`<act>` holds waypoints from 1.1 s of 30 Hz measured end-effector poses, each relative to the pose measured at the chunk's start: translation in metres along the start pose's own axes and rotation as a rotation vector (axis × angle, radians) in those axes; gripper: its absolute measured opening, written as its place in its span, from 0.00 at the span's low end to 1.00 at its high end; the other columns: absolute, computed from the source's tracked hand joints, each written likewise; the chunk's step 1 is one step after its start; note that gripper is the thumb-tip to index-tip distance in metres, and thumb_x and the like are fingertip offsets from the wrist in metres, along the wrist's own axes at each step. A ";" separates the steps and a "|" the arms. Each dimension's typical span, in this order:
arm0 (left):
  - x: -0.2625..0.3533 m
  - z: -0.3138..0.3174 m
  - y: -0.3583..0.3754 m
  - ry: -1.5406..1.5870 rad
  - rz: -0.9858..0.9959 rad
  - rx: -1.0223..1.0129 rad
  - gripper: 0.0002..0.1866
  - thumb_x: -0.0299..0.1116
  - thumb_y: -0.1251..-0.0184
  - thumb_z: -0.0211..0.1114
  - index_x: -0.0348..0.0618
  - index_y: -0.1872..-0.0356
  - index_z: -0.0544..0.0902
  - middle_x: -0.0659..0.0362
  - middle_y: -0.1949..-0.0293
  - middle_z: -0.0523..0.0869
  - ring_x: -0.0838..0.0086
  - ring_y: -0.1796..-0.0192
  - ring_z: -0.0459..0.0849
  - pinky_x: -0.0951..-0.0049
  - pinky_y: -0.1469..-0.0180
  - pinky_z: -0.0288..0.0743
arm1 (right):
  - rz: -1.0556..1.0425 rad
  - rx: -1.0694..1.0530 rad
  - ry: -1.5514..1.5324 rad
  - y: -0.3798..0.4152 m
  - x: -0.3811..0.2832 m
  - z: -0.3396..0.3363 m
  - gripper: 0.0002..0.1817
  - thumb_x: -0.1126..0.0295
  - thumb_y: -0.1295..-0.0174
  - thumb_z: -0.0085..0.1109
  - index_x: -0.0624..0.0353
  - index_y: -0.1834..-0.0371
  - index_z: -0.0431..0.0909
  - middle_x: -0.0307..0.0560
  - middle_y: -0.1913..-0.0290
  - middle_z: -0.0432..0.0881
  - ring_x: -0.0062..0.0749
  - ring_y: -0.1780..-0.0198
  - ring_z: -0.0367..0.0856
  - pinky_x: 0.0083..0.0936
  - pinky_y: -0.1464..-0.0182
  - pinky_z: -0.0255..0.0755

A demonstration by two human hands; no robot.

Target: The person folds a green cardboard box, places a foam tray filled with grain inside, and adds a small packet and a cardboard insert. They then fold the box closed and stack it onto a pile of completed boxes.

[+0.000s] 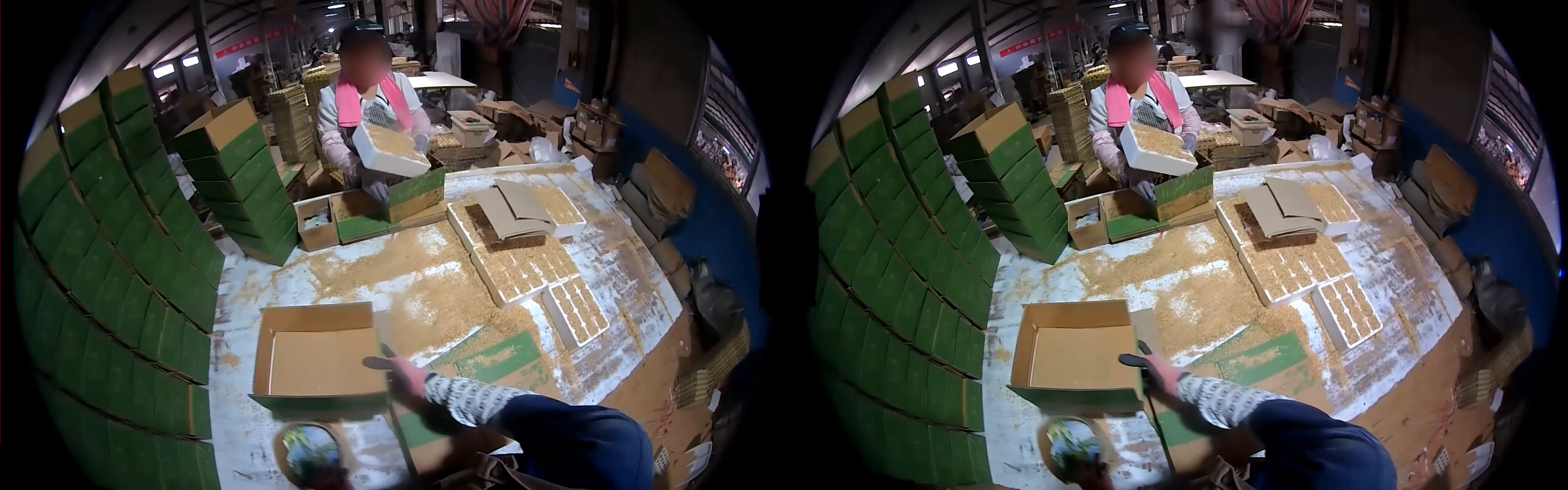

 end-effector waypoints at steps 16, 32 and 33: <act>0.116 0.173 0.095 -0.522 0.107 -0.306 0.57 0.44 0.63 0.78 0.39 0.31 0.54 0.35 0.37 0.61 0.39 0.36 0.60 0.53 0.34 0.58 | -0.354 0.842 1.310 0.206 -0.075 -0.200 0.41 0.52 0.49 0.59 0.65 0.35 0.59 0.65 0.41 0.68 0.58 0.39 0.65 0.41 0.37 0.59; 0.373 0.208 0.161 -0.991 0.614 -1.366 0.29 0.45 0.42 0.63 0.42 0.41 0.70 0.48 0.44 0.76 0.57 0.45 0.77 0.63 0.46 0.70 | -0.665 0.577 0.501 0.363 -0.181 -0.221 0.29 0.59 0.30 0.44 0.56 0.29 0.53 0.56 0.28 0.51 0.47 0.30 0.57 0.33 0.34 0.61; 0.374 0.220 0.167 -0.872 0.756 -1.350 0.29 0.45 0.41 0.63 0.41 0.41 0.70 0.48 0.44 0.76 0.56 0.45 0.76 0.63 0.45 0.70 | -0.663 0.759 0.863 0.351 -0.171 -0.223 0.31 0.60 0.31 0.47 0.59 0.29 0.52 0.56 0.29 0.53 0.44 0.30 0.56 0.32 0.32 0.58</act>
Point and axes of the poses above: each hand's wrist, its own y-axis away from the middle knuckle, its own z-axis out of the palm, x = y × z, the point moved 9 cm from there along -y, towards the middle knuckle
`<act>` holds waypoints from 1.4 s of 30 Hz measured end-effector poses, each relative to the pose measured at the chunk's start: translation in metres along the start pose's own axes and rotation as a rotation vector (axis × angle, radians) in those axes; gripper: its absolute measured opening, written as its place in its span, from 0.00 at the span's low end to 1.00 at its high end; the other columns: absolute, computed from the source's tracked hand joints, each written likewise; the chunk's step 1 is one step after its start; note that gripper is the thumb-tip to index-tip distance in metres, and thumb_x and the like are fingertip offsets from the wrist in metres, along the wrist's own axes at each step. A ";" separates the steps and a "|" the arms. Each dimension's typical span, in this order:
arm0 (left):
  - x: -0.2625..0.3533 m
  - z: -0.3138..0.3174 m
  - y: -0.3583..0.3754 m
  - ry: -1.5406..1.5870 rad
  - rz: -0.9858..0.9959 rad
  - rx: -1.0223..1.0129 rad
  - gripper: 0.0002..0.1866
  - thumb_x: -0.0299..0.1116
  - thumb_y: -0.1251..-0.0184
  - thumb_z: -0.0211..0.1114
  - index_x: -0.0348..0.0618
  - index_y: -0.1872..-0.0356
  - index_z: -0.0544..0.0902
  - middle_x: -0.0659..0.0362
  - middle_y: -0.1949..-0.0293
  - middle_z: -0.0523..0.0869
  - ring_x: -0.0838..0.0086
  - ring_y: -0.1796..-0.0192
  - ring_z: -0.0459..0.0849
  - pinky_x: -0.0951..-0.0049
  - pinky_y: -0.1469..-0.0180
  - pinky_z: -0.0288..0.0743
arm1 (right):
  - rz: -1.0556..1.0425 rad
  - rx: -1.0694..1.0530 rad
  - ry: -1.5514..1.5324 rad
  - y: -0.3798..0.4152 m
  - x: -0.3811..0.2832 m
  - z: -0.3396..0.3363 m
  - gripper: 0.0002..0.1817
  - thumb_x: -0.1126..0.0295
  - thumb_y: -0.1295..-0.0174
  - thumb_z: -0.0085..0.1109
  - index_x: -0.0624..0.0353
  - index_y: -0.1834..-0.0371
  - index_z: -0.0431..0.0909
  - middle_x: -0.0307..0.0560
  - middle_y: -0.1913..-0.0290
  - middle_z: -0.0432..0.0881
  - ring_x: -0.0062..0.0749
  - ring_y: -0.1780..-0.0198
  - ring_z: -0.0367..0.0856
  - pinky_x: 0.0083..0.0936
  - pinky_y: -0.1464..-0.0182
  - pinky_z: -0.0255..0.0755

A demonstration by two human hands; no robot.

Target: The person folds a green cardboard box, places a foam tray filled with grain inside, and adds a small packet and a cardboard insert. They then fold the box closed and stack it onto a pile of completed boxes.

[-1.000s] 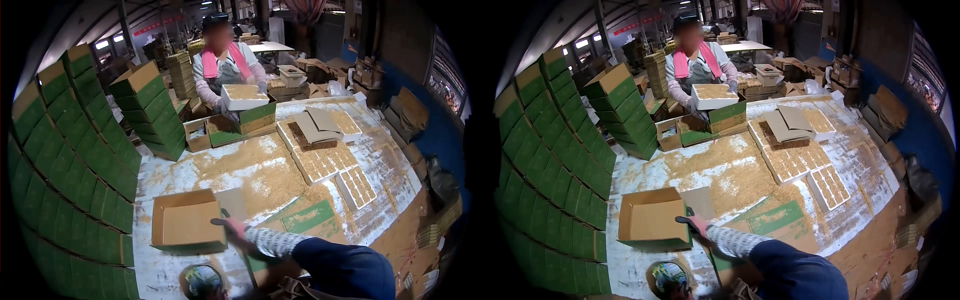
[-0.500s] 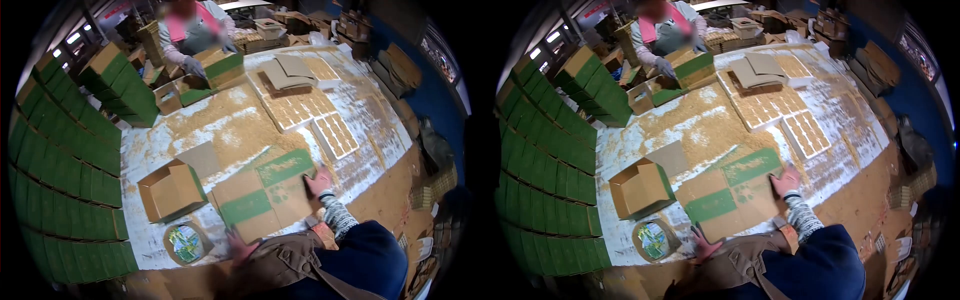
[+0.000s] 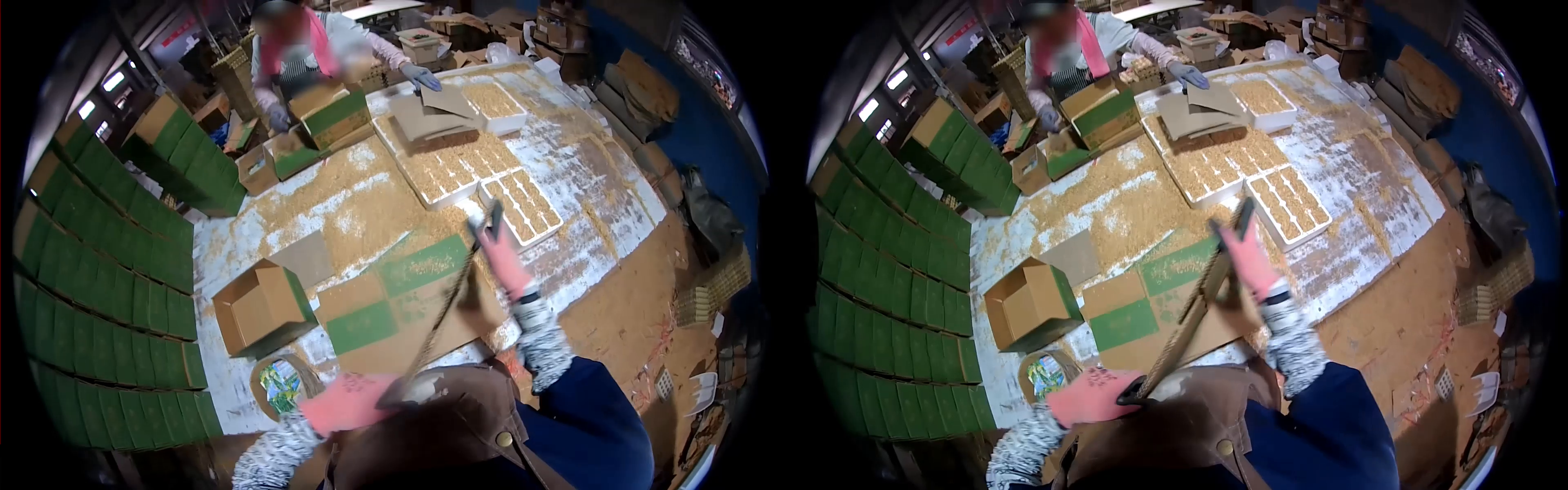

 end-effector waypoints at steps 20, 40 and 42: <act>-0.116 -0.030 0.016 0.171 -0.341 0.982 0.54 0.37 0.59 0.76 0.34 0.31 0.51 0.42 0.38 0.66 0.54 0.39 0.70 0.62 0.37 0.65 | -0.454 -1.227 0.454 0.017 -0.052 0.202 0.25 0.60 0.39 0.50 0.51 0.37 0.67 0.56 0.57 0.77 0.49 0.57 0.78 0.41 0.55 0.71; -0.124 -0.048 0.032 1.641 0.151 1.191 0.31 0.45 0.32 0.53 0.41 0.32 0.60 0.47 0.39 0.72 0.62 0.39 0.73 0.61 0.34 0.62 | -0.183 -0.428 0.581 0.079 -0.011 0.043 0.37 0.53 0.52 0.63 0.66 0.42 0.67 0.62 0.54 0.77 0.55 0.53 0.76 0.43 0.50 0.69; -0.173 -0.020 0.032 1.468 -0.140 1.160 0.30 0.42 0.35 0.57 0.41 0.34 0.64 0.51 0.44 0.77 0.65 0.46 0.78 0.66 0.43 0.70 | -0.135 -0.560 0.604 0.089 0.025 0.058 0.35 0.61 0.53 0.63 0.69 0.42 0.66 0.66 0.46 0.71 0.56 0.44 0.70 0.39 0.41 0.66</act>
Point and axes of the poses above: each hand's wrist, its own y-axis away from the middle knuckle, its own z-axis out of the palm, x = y × z, the point moved 9 cm from there along -y, towards the middle knuckle
